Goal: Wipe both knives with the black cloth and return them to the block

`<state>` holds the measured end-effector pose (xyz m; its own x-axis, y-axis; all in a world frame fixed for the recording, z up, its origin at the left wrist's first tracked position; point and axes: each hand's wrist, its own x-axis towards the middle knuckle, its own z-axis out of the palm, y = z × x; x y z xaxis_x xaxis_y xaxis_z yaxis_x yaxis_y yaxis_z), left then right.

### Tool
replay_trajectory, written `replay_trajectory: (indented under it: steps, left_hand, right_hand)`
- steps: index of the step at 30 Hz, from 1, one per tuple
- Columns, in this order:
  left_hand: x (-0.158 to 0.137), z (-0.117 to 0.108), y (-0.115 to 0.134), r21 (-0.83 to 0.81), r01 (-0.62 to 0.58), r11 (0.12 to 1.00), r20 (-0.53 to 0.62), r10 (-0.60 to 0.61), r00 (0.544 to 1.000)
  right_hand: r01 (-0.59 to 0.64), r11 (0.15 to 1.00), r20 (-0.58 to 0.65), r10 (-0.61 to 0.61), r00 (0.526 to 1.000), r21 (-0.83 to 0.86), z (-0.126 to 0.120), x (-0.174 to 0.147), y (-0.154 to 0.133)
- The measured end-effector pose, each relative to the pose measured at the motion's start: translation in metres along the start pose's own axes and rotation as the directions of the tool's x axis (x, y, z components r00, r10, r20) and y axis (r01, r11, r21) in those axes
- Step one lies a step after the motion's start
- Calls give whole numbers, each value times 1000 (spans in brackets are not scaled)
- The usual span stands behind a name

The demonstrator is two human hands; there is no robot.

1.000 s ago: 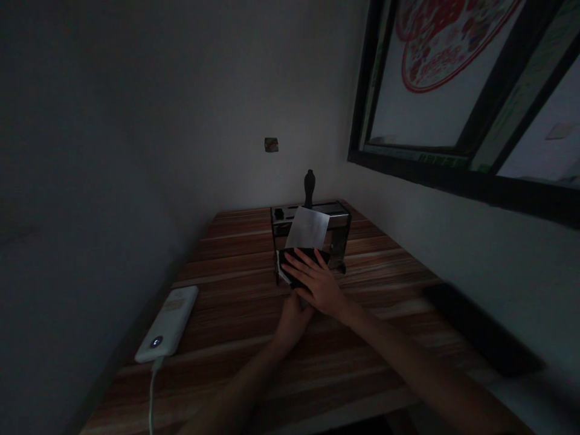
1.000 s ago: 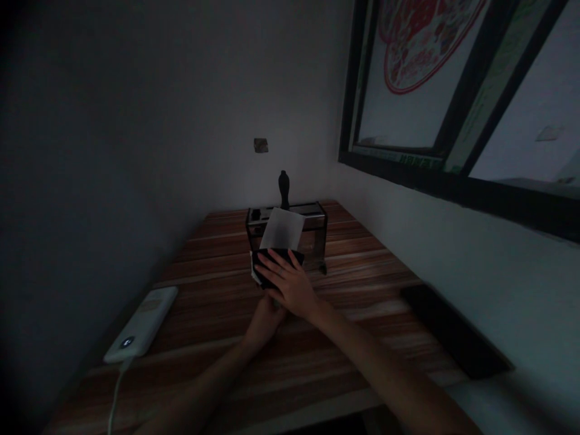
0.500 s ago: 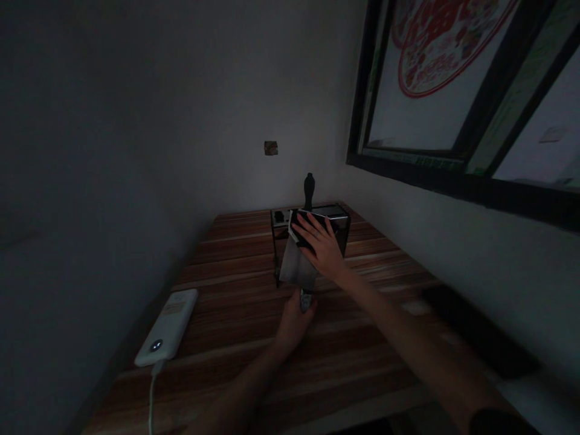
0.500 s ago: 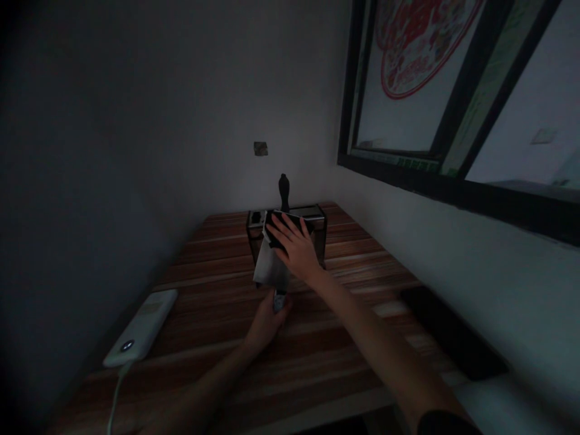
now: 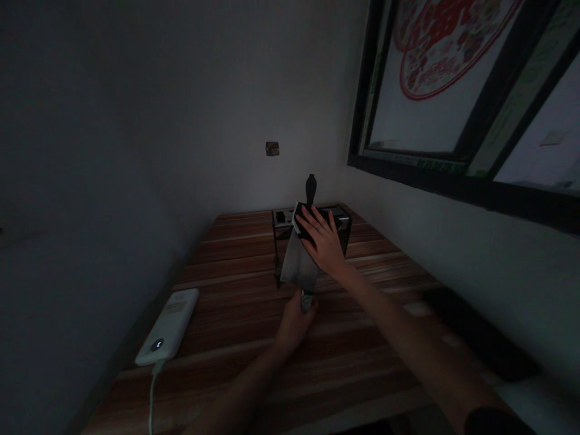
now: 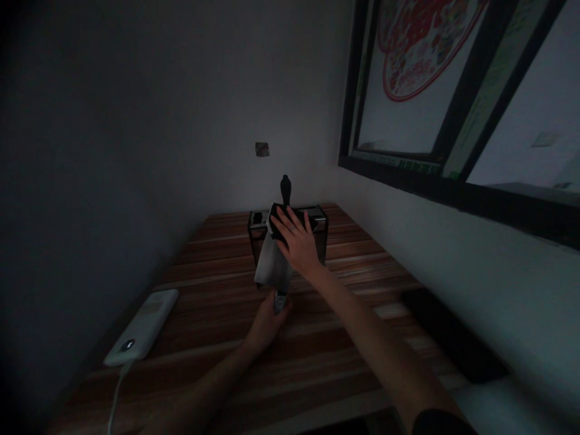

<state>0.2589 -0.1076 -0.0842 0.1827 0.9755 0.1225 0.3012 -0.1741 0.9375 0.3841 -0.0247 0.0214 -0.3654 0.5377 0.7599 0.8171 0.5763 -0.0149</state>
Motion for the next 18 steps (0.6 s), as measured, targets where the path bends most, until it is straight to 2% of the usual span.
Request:
replay_trajectory:
  steps: [9, 13, 18]
  left_hand:
    - [1, 2, -3, 0, 1, 1000, -10, -1, 1000]
    - [3, 2, -4, -46, -50, 998, -13, 49, 999]
    - [3, 2, -7, -74, -30, 997, -18, 29, 999]
  right_hand:
    - [33, 999, 68, -34, 997, 14, 2, -24, -17]
    - [57, 998, 134, -60, 989, 20, 2, -40, -30]
    - [104, 994, 201, -109, 974, 36, 6, -62, -43]
